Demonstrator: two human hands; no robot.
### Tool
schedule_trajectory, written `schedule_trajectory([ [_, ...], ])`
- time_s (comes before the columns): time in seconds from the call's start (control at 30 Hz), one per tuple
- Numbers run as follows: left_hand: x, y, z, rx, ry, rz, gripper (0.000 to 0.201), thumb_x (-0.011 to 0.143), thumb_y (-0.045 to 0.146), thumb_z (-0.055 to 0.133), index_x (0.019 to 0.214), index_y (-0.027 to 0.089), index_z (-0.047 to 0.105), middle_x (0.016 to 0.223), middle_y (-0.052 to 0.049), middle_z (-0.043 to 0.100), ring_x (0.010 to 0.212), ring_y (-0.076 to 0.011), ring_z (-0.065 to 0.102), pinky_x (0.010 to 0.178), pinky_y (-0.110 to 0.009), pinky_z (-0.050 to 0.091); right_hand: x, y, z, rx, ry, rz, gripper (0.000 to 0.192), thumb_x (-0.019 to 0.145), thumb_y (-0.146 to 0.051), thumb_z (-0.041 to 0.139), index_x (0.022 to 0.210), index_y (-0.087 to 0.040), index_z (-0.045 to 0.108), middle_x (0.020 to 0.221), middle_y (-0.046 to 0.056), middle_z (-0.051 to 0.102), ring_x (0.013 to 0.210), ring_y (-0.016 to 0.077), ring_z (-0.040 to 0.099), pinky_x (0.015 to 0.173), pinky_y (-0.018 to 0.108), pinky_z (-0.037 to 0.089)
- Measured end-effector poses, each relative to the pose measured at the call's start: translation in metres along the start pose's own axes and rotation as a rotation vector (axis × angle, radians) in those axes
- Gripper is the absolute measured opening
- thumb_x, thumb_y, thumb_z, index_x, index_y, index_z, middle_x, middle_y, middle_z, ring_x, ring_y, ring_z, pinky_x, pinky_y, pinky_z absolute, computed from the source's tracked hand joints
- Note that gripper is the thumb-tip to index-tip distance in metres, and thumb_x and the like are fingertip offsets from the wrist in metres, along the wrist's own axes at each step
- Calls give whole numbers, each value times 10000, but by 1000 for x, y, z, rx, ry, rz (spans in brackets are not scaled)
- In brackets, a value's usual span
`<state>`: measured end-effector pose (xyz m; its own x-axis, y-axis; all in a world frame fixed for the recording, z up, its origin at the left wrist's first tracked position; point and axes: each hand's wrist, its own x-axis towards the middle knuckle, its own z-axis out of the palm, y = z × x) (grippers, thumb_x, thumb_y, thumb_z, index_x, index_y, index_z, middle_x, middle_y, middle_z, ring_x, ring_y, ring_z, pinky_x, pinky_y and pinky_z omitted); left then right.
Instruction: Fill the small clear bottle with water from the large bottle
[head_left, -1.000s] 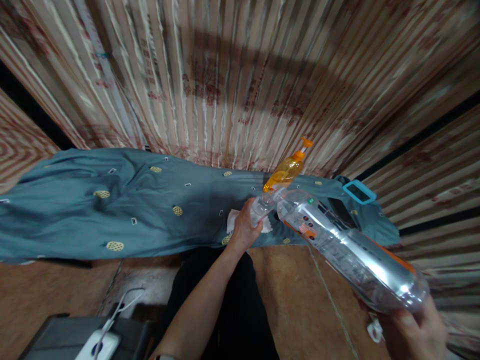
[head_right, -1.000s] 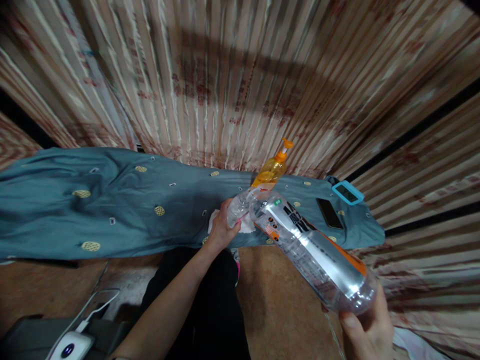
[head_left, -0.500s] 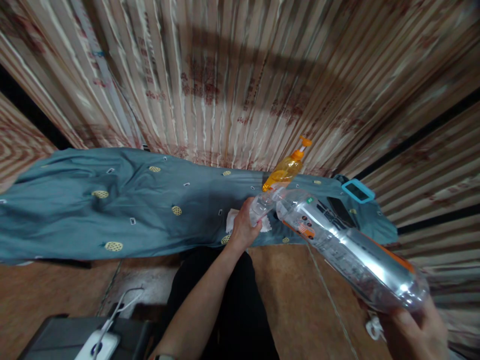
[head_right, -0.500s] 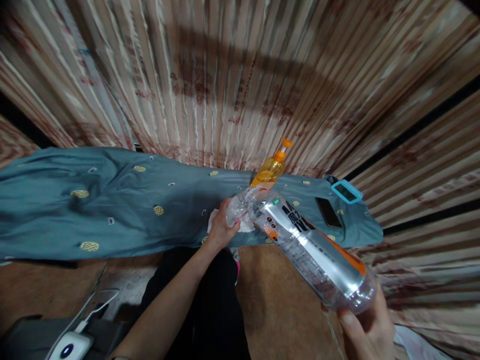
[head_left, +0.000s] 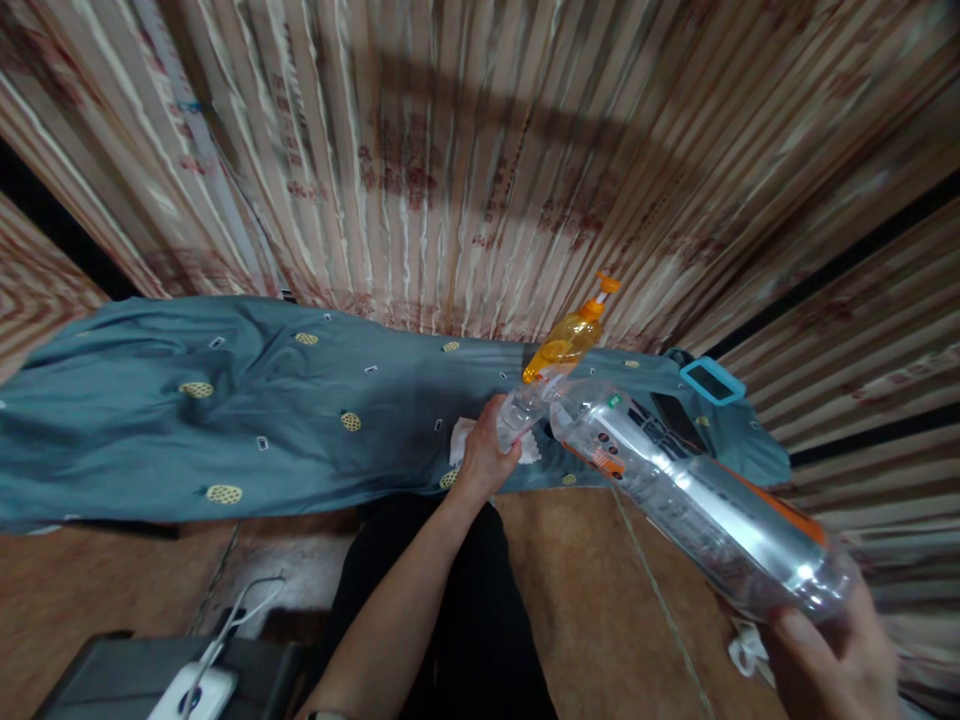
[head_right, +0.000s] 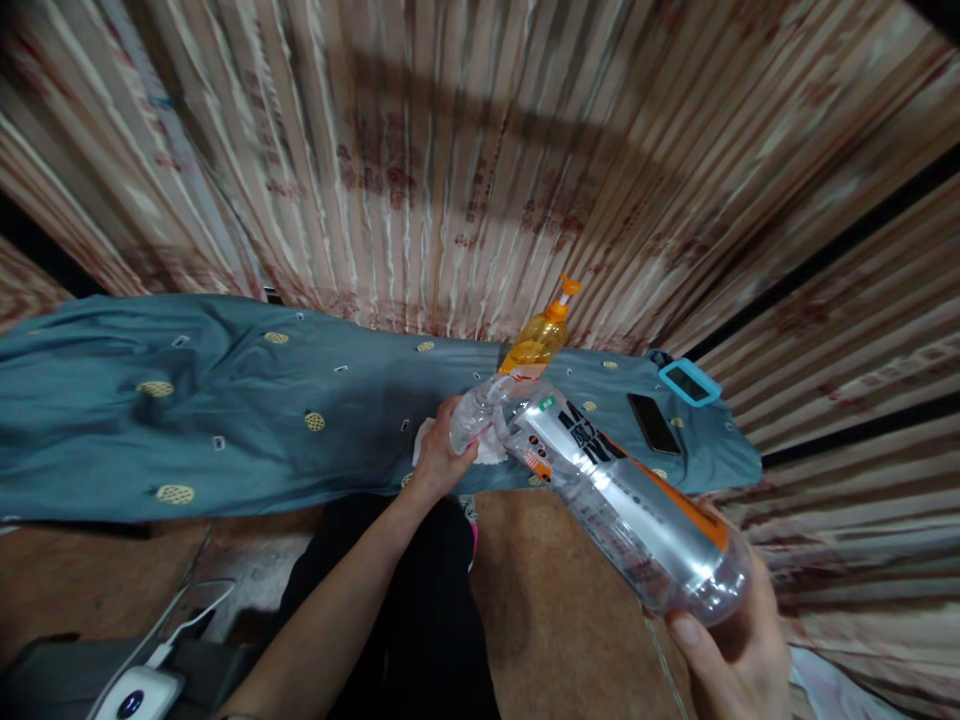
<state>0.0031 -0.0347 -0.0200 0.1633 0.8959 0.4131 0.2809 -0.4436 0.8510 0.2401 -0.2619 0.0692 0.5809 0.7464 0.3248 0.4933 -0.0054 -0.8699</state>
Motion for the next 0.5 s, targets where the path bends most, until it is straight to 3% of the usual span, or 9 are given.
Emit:
schedule_trajectory([
  [0.1, 0, 3, -2, 4, -4, -1, 666, 754, 154, 646, 1370, 211, 398, 1326, -106, 641, 1179, -272, 654, 1010, -440, 538, -1, -16, 5, 125, 30, 128, 830, 695, -539, 781, 1436, -276, 513, 1506, 123, 501, 1401, 465, 410, 1163, 711, 185],
  [0.17, 1, 4, -3, 11, -3, -3, 665, 753, 147, 654, 1367, 218, 407, 1309, -96, 649, 1166, -271, 658, 1003, -438, 541, 0, -24, 8, 131, 34, 131, 845, 668, -549, 801, 1422, -280, 530, 1513, 114, 496, 1410, 458, 398, 1179, 689, 169],
  [0.5, 1, 4, -2, 0, -6, -9, 664, 756, 152, 654, 1364, 215, 395, 1304, -93, 653, 1144, -268, 667, 970, -419, 556, 0, -28, 9, 94, 42, 126, 871, 637, -564, 808, 1418, -287, 540, 1491, 113, 525, 1376, 450, 451, 1171, 668, 229],
])
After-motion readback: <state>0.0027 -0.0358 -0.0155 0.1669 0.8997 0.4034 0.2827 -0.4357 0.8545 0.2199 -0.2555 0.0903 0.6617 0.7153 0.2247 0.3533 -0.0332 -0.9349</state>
